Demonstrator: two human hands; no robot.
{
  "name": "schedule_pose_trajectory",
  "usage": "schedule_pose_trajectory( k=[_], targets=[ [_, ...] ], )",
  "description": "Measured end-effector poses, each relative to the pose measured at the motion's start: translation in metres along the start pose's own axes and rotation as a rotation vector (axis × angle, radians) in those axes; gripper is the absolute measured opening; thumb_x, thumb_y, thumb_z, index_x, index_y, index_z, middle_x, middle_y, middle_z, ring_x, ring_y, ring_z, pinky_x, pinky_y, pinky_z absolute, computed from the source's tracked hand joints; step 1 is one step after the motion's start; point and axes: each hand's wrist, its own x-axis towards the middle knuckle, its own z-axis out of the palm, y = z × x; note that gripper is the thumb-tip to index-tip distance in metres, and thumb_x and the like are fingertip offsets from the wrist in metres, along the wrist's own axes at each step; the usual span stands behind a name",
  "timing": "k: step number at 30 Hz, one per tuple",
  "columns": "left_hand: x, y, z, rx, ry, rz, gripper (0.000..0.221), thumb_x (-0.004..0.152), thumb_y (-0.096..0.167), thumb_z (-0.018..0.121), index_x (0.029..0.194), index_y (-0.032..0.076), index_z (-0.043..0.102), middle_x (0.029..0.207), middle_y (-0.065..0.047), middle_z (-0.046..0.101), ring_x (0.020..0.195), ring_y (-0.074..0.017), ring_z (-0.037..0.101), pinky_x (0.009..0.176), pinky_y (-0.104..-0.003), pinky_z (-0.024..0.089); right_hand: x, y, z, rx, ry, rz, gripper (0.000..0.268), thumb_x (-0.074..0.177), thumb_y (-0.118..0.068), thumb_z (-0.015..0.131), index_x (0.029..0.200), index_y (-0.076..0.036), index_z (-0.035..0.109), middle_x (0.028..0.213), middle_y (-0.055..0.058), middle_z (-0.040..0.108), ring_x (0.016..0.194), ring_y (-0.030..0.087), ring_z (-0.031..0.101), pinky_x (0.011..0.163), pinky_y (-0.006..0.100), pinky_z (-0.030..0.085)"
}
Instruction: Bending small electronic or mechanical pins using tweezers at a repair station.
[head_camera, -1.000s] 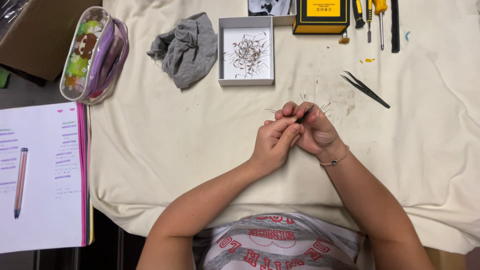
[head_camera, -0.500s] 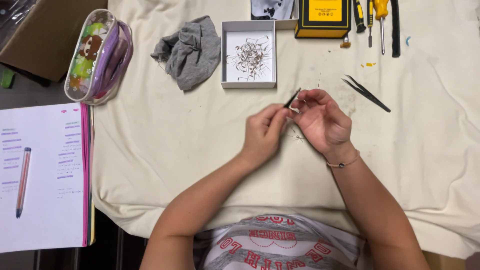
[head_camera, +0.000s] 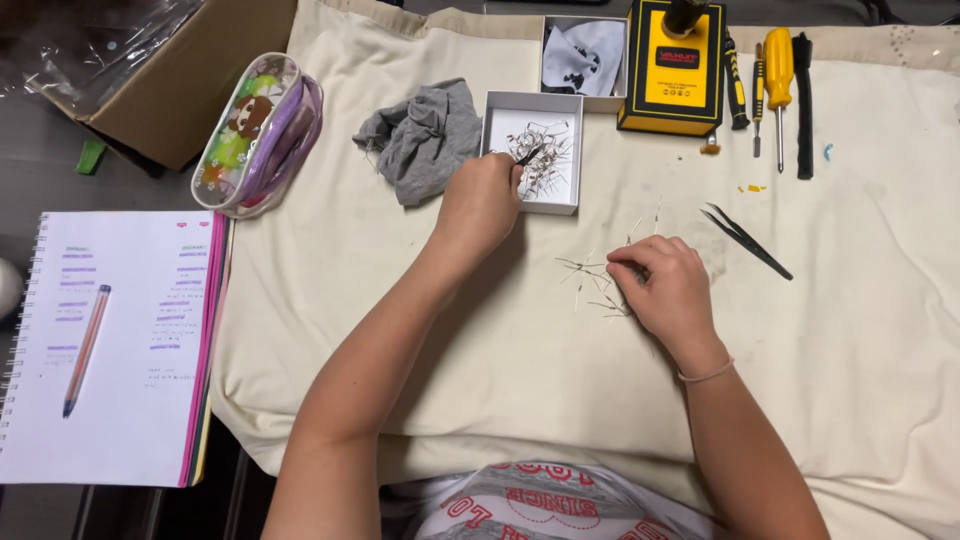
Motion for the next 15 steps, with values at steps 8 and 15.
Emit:
schedule_pose_trajectory(
  k=[8,15],
  targets=[
    [-0.009,0.014,-0.024,0.024,-0.08,-0.039,0.028,0.097,0.014,0.055,0.094,-0.005,0.076,0.068,-0.021,0.07,0.066,-0.0397,0.074,0.053,-0.043,0.059,-0.006,-0.004,-0.007,-0.039,-0.049,-0.083,0.01,0.095,-0.016,0.073,0.1,-0.021,0.079,0.095,-0.001,0.074,0.097,0.022,0.066,0.094,0.037,0.05],
    [-0.031,0.033,-0.037,-0.197,-0.062,0.013,0.031,0.103,0.023,0.052,0.11,0.0,0.072,0.087,-0.027,0.073,0.09,-0.0521,0.07,0.073,-0.06,0.056,-0.003,0.0,-0.009,-0.062,-0.115,-0.12,0.01,0.091,-0.014,0.075,0.099,-0.019,0.079,0.1,0.002,0.073,0.104,0.026,0.066,0.098,0.042,0.049]
  ],
)
